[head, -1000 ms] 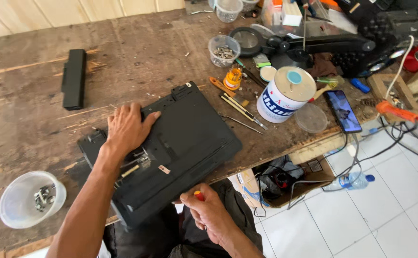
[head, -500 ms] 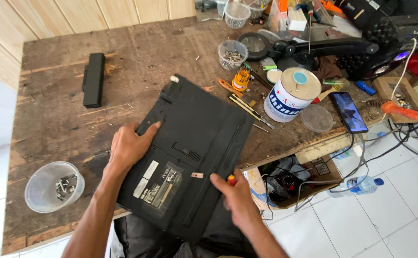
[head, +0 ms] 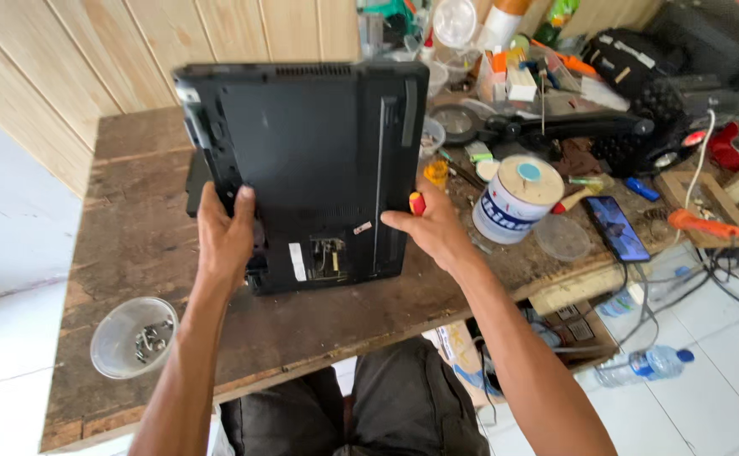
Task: The person uses a screwdriver to remove screws from the back of a black electronic device, placing them into a plastic container. They rotate the device to access different screw locations and continue unscrewing until the back panel is loose.
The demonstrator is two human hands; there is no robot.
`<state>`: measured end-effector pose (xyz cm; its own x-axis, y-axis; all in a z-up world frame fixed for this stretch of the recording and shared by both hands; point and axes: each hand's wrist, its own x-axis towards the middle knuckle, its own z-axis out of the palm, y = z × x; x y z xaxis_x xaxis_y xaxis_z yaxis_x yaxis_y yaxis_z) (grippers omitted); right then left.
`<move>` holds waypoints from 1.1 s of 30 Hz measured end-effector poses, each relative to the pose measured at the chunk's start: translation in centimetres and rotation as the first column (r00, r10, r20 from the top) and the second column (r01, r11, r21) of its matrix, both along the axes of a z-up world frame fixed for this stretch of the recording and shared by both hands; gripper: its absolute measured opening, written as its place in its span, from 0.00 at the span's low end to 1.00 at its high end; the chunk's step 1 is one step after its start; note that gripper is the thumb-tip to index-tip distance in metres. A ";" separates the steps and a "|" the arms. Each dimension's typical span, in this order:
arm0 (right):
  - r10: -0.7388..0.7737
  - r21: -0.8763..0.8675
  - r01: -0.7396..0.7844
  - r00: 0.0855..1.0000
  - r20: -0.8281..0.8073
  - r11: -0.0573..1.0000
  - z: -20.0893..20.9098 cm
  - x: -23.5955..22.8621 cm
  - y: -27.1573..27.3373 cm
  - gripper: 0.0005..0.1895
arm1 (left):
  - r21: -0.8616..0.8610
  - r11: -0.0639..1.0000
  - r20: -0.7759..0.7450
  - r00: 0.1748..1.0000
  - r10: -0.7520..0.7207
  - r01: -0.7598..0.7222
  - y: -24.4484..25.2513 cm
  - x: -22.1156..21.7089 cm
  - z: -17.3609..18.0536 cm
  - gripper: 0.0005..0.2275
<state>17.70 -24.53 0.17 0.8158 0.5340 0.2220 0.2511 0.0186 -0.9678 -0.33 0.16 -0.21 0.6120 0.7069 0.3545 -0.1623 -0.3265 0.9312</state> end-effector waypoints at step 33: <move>0.076 -0.155 -0.082 0.996 -0.044 0.985 -0.5 1.6 0.6 0.35 | -0.013 0.987 -0.085 0.984 0.156 -0.158 1.4 0.1 -2.7 0.16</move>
<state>19.32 -23.95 -0.37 0.7761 0.6224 0.1010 0.2184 -0.1151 -0.9690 -0.19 1.59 -2.92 0.5197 0.8029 0.2919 -0.0319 -0.3232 0.9458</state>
